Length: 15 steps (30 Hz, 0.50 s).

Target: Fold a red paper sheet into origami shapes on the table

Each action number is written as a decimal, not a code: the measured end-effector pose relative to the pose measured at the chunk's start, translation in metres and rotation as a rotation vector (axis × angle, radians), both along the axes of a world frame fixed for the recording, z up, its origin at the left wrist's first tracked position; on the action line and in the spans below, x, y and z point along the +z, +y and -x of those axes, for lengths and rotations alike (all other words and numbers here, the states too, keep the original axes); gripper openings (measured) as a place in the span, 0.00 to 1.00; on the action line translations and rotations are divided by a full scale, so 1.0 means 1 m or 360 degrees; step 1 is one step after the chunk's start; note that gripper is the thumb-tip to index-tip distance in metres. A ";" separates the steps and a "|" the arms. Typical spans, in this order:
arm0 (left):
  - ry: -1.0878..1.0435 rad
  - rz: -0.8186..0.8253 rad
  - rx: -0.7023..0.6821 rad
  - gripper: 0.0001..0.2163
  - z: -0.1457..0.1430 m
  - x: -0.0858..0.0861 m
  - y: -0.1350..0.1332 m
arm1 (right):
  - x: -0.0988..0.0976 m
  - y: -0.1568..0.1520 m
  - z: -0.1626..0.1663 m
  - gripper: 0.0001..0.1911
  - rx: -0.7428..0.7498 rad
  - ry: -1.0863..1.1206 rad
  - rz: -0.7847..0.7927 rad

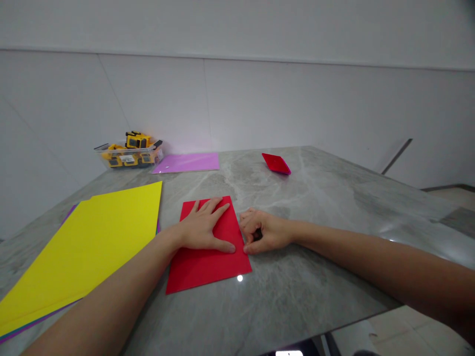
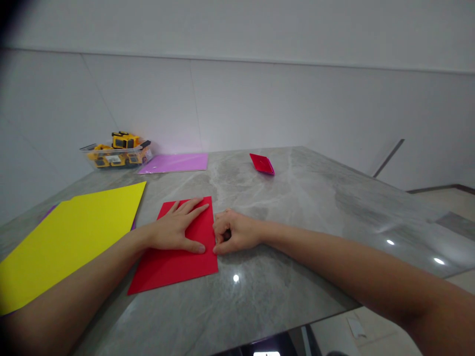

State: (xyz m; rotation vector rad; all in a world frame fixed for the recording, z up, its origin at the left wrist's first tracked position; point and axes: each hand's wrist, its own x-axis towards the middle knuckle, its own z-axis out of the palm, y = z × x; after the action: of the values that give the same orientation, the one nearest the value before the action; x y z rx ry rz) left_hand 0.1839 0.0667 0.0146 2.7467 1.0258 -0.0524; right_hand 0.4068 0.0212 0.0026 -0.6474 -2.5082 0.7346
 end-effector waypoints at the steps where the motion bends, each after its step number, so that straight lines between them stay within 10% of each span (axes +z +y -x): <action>1: -0.0006 0.0004 0.0002 0.53 0.000 0.000 0.000 | -0.001 0.002 -0.001 0.18 -0.0004 -0.0009 -0.0005; 15: 0.0032 0.0019 -0.0031 0.55 -0.001 0.002 -0.001 | -0.005 0.025 -0.002 0.17 -0.0242 0.0030 0.0005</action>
State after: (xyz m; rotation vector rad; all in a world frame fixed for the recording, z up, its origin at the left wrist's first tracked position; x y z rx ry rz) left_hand 0.1850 0.0656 0.0169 2.7513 1.0007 -0.0891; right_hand 0.4085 0.0457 -0.0023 -0.8181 -2.4095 0.6858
